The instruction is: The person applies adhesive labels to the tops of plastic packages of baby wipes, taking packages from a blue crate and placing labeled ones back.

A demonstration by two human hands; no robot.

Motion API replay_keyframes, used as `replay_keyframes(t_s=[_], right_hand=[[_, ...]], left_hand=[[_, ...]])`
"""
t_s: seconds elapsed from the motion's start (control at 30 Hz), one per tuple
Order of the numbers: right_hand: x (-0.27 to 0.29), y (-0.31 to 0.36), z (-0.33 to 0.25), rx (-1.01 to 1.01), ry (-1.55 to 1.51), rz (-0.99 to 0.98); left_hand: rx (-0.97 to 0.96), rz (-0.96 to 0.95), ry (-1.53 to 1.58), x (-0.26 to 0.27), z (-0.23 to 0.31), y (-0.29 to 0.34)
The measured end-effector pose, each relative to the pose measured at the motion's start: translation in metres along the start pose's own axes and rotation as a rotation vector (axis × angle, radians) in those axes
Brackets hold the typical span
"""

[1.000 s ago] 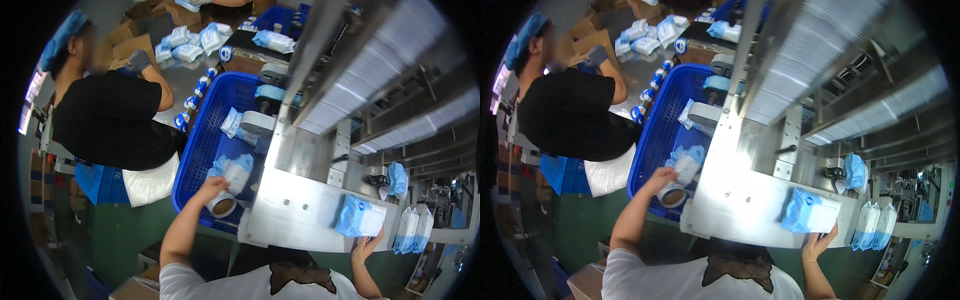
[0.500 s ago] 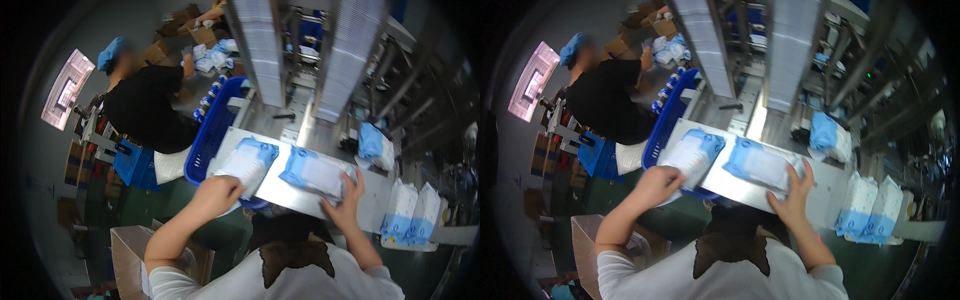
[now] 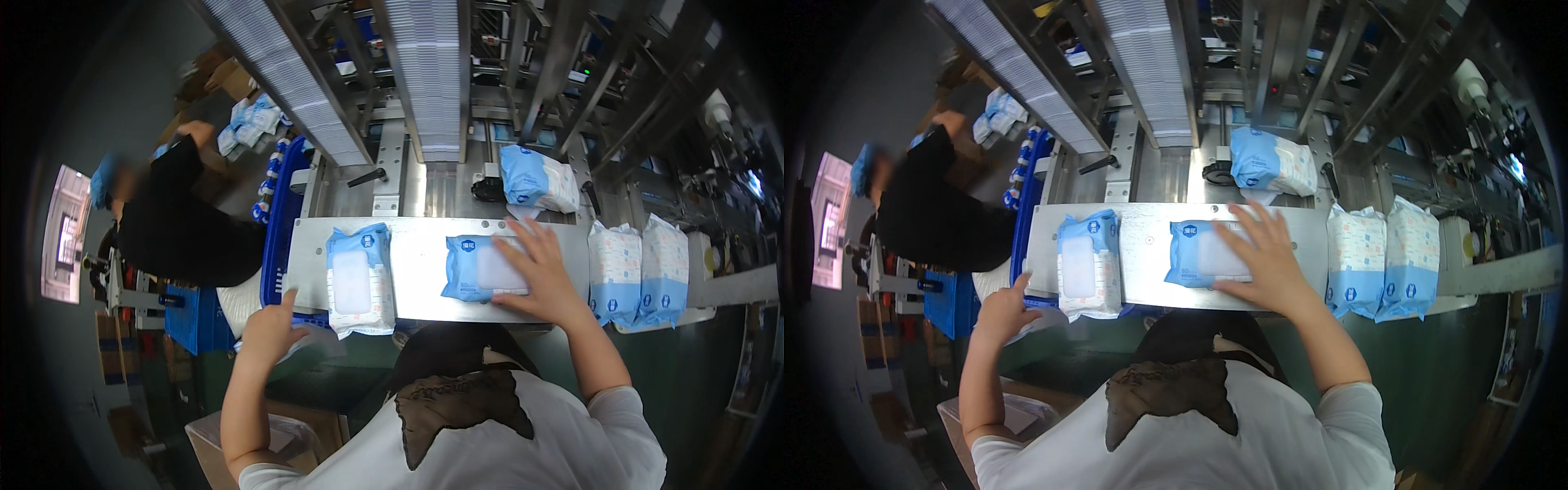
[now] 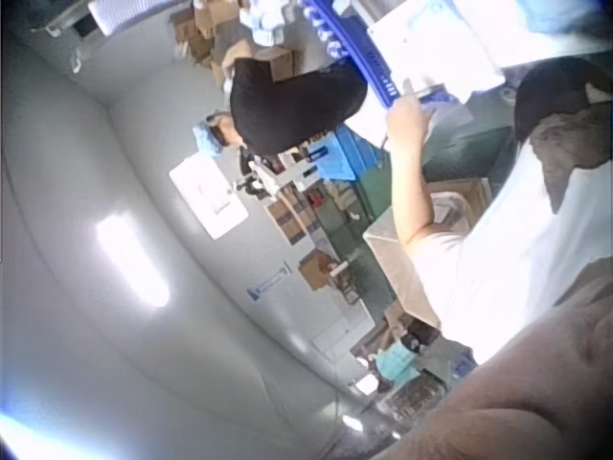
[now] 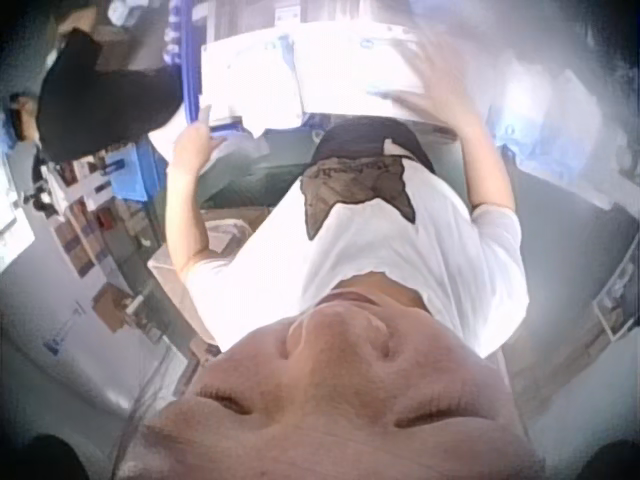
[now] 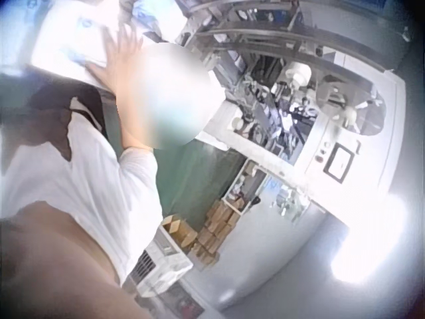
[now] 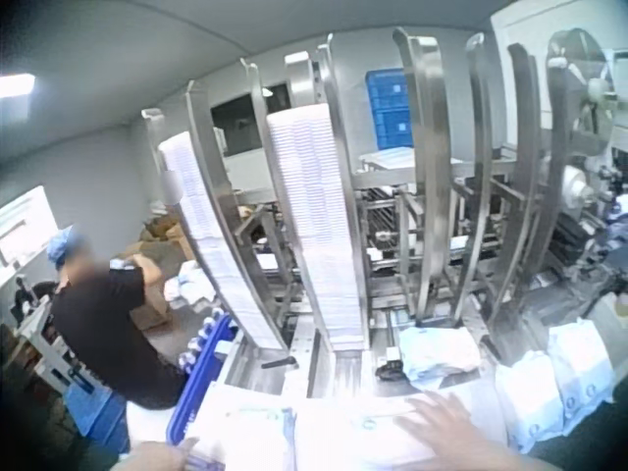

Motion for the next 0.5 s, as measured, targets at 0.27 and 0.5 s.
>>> replay_keyframes(t_s=[0.27,0.5], right_hand=[[0.0,0.011,-0.008,0.121,-0.188,-0.05],[-0.009,0.015,-0.03,0.201,-0.247,-0.03]], left_hand=[[-0.54,0.206,-0.138,0.001,0.074,-0.039],[-0.28,0.381,-0.139,0.005,0.115,-0.038]])
Point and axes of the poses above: each hand's wrist, its own y-axis away from the middle knuckle, its own x-axis out of the back of the hand, z = x × y, the point moved 6 cm from there along -y, towards the middle knuckle, and after that the axes turned 3 degrees about -x, right-handed, at the moved point
